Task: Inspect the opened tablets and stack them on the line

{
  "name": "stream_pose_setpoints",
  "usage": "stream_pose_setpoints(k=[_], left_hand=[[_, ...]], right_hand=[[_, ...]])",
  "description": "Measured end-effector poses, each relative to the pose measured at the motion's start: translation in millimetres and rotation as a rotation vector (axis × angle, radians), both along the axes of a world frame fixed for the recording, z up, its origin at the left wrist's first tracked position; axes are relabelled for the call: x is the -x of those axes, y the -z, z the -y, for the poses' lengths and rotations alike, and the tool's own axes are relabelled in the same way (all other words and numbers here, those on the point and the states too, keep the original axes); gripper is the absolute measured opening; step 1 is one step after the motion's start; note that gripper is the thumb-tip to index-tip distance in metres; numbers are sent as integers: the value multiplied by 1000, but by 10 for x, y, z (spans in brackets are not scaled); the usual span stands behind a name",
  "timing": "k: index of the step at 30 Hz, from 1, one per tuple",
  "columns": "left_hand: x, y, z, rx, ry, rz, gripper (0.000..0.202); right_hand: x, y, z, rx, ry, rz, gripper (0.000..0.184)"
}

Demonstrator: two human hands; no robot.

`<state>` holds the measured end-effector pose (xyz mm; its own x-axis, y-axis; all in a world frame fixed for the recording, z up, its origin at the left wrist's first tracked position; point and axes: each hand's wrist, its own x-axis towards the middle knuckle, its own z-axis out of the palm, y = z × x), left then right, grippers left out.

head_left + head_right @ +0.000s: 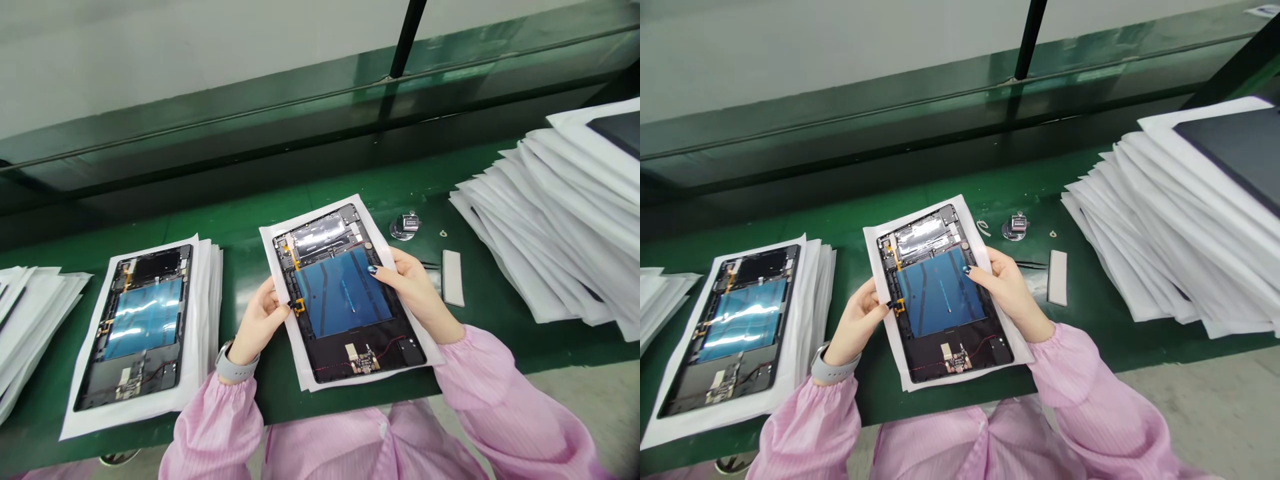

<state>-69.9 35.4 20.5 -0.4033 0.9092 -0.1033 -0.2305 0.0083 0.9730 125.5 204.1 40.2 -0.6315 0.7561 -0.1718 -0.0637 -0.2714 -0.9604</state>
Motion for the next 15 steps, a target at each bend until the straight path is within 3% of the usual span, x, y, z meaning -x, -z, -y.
stream_pose_setpoints(k=[15], left_hand=[[35, 67, 19, -5, 6, -6, 40]], right_hand=[[13, -3, -3, 26, 8, -27, 25]])
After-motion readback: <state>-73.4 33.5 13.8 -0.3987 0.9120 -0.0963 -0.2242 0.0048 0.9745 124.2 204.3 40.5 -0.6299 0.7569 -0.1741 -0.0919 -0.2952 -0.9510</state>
